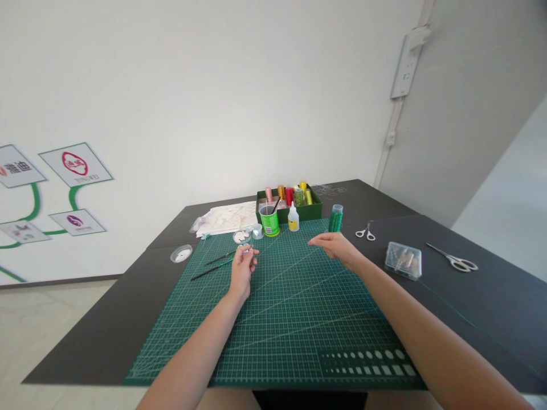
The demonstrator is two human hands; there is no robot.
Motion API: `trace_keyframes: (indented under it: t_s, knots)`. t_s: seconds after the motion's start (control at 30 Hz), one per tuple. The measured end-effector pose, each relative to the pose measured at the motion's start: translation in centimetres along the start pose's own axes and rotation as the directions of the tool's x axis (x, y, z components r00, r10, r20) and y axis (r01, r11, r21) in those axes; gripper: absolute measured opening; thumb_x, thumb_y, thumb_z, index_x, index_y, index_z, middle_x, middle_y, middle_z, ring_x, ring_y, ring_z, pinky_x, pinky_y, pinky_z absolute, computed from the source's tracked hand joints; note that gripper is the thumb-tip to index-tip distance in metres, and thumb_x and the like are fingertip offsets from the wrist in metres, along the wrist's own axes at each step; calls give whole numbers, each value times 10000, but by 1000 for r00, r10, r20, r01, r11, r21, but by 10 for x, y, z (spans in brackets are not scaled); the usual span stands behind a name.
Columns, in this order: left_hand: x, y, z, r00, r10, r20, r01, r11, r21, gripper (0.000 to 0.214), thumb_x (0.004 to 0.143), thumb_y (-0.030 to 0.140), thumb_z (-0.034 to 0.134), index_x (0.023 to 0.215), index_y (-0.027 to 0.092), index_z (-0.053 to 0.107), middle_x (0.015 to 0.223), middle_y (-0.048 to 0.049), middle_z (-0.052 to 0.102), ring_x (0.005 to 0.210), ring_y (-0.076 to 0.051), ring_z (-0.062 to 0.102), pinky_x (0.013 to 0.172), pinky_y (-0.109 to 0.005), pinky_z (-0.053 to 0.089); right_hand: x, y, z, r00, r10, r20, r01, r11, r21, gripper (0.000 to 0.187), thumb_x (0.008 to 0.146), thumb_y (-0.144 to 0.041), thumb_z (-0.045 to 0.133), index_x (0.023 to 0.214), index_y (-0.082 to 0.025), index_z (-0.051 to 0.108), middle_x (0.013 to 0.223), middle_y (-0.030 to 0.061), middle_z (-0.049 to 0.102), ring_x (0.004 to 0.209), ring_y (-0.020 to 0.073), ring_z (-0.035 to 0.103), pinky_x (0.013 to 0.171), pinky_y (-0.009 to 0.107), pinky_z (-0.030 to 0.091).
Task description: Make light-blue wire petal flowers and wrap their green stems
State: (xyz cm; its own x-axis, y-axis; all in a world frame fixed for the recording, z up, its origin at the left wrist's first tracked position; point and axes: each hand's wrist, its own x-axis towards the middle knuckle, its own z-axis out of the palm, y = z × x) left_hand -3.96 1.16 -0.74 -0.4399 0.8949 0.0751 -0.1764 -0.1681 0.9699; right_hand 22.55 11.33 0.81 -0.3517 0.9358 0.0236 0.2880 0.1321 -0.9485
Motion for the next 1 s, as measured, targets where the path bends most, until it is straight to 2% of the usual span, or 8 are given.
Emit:
trace_keyframes:
  t_s: [0.27, 0.43, 0.53, 0.6, 0.7, 0.83, 0.9, 1.0]
  knots:
    - [-1, 0, 2, 998, -51, 29, 51, 999, 5, 406, 757, 413, 762, 1018, 165, 577, 916, -75, 749, 682, -132, 692, 563, -206, 471, 12, 20, -39, 963, -75, -257, -54, 887, -460, 203, 769, -296, 643, 723, -171, 796, 670, 100, 681, 683, 240, 603, 654, 343, 418]
    - [-9, 0, 8, 986, -89, 138, 80, 995, 65, 394, 792, 434, 748, 1024, 168, 574, 916, -106, 777, 821, -219, 758, 698, -288, 544, 5, 21, -25, 939, -223, -263, -8, 750, -661, 262, 766, -90, 541, 763, -170, 790, 957, 174, 720, 1000, 337, 603, 963, 515, 355]
    - [-14, -1, 12, 975, -102, 199, 86, 992, 87, 421, 792, 471, 745, 1022, 173, 556, 919, -118, 784, 881, -244, 762, 744, -311, 548, 1, 13, -5, 929, -322, -185, 110, 713, -693, 371, 773, -41, 485, 913, -194, 792, 1104, 136, 705, 1110, 307, 571, 1066, 511, 294]
    - [-17, -2, 14, 964, -114, 241, 92, 991, 100, 454, 776, 501, 752, 1015, 177, 544, 920, -119, 787, 881, -244, 762, 748, -312, 546, -2, 5, 11, 918, -386, -94, 250, 745, -618, 422, 776, -35, 442, 974, -195, 779, 1122, 111, 704, 1120, 270, 580, 1070, 459, 340]
    - [-22, -4, 18, 941, -142, 306, 109, 987, 122, 474, 764, 528, 752, 1000, 180, 532, 927, -121, 787, 862, -237, 761, 735, -306, 539, -9, -4, 38, 919, -393, 41, 388, 876, -287, 445, 774, -59, 412, 1023, -187, 759, 1141, 94, 711, 1129, 236, 613, 1054, 412, 413]
    - [-28, -6, 23, 911, -172, 376, 122, 981, 153, 466, 773, 538, 732, 994, 178, 533, 907, -112, 785, 816, -225, 759, 713, -302, 530, -21, -12, 72, 939, -294, 180, 271, 952, 145, 314, 849, -234, 501, 1054, -197, 737, 1124, 77, 722, 1060, 222, 655, 959, 375, 504]
    - [-31, -6, 26, 899, -170, 403, 115, 981, 157, 467, 774, 544, 725, 990, 175, 536, 867, -96, 781, 778, -216, 755, 692, -295, 523, -26, -14, 83, 951, -233, 203, 184, 955, 233, 340, 872, -365, 541, 1097, -177, 713, 1001, 73, 721, 854, 195, 670, 765, 326, 549]
    - [-35, -6, 30, 886, -169, 432, 113, 982, 151, 469, 775, 545, 720, 989, 180, 517, 819, -78, 772, 730, -210, 748, 647, -277, 505, -30, -17, 90, 969, -158, 188, 110, 964, 241, 478, 886, -542, 512, 1102, -153, 688, 717, 6, 611, 554, 129, 522, 505, 253, 425]
